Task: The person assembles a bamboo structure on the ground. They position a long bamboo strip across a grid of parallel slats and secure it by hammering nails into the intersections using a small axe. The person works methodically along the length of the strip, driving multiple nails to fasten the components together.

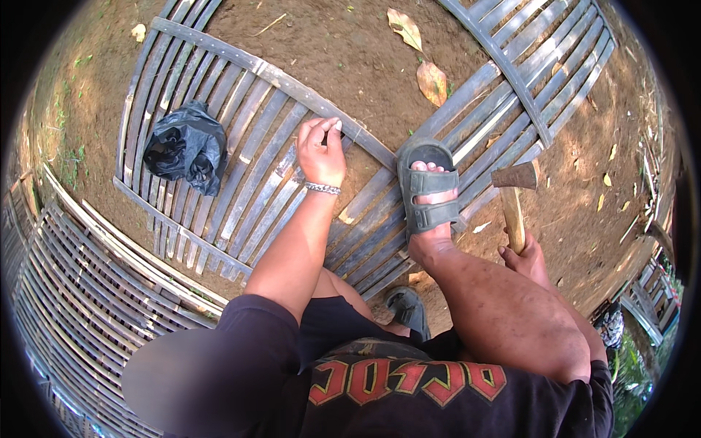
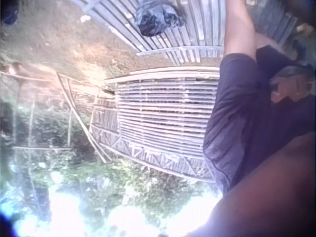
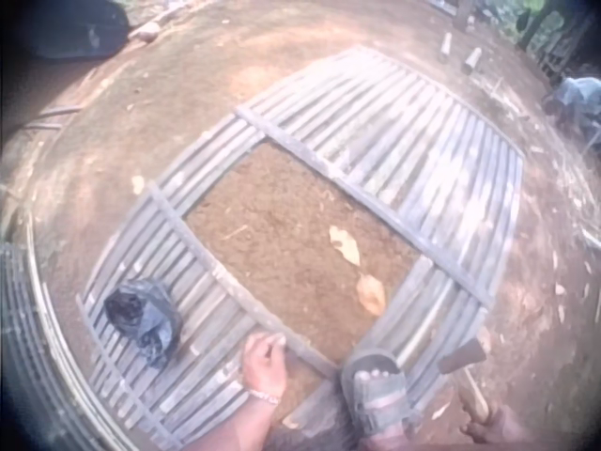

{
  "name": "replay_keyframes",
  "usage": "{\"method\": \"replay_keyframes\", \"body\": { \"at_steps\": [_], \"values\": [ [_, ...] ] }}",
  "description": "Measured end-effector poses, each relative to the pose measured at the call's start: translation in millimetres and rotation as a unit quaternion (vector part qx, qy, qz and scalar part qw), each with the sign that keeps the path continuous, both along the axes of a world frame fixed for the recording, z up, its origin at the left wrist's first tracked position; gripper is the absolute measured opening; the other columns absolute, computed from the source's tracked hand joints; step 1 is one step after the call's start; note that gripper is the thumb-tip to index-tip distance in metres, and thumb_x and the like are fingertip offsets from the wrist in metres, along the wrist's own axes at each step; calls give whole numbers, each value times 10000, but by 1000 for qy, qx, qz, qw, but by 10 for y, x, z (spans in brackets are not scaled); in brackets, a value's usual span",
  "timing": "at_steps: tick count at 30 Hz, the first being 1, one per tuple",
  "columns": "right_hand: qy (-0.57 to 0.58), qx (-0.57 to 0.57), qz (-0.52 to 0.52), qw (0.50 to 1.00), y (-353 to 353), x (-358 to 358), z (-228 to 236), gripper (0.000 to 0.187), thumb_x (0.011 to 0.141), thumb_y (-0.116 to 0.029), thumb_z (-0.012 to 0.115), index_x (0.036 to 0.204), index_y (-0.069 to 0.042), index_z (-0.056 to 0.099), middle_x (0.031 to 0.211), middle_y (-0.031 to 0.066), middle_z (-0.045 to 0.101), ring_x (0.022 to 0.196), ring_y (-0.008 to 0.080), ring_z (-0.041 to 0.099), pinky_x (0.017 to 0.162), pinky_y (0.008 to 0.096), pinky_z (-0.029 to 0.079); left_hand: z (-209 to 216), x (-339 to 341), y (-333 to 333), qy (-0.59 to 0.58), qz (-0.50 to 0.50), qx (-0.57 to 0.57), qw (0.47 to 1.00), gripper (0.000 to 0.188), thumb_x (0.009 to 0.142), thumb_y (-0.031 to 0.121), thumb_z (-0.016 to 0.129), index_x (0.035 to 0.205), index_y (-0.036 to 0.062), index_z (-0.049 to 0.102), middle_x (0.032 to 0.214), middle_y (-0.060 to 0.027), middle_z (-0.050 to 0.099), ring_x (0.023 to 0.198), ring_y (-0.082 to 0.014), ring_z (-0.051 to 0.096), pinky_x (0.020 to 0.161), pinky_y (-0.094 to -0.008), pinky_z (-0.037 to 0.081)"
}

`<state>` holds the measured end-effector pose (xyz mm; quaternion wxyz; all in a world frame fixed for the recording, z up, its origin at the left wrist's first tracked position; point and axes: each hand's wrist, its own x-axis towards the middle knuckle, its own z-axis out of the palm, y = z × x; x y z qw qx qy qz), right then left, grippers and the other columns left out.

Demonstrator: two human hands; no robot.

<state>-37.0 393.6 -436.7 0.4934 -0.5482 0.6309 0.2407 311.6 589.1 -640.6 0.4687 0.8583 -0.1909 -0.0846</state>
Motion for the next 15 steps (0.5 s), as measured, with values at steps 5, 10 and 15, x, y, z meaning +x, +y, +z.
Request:
{"method": "replay_keyframes", "body": {
  "at_steps": [5, 10, 15],
  "values": [
    [37, -9, 104, 994, -186, 148, 139, 433, 943, -158, 718, 1313, -19, 541, 790, 50, 613, 652, 166, 586, 618, 368, 490, -8, -27, -86, -36, 2, 28, 999, 97, 871, 111, 788, 953, 59, 797, 959, -101, 688, 945, -255, 668, 857, -371, 526],
    [-70, -60, 373, 923, -519, 999, 315, 412, 978, -104, 622, 1363, -17, 504, 911, 158, 643, 834, 308, 651, 789, 424, 524, -46, -34, -50, -72, 10, 49, 996, 101, 816, 160, 826, 909, 126, 809, 938, -23, 701, 907, -210, 668, 790, -360, 468],
    [-293, -117, 459, 830, -424, 1932, -197, 420, 976, -114, 635, 1371, -68, 504, 989, 243, 680, 931, 466, 676, 804, 486, 537, -66, -62, -71, -81, 25, 36, 996, 82, 812, 176, 827, 865, 123, 794, 910, -16, 680, 868, -215, 657, 780, -375, 456]
  ]
}}
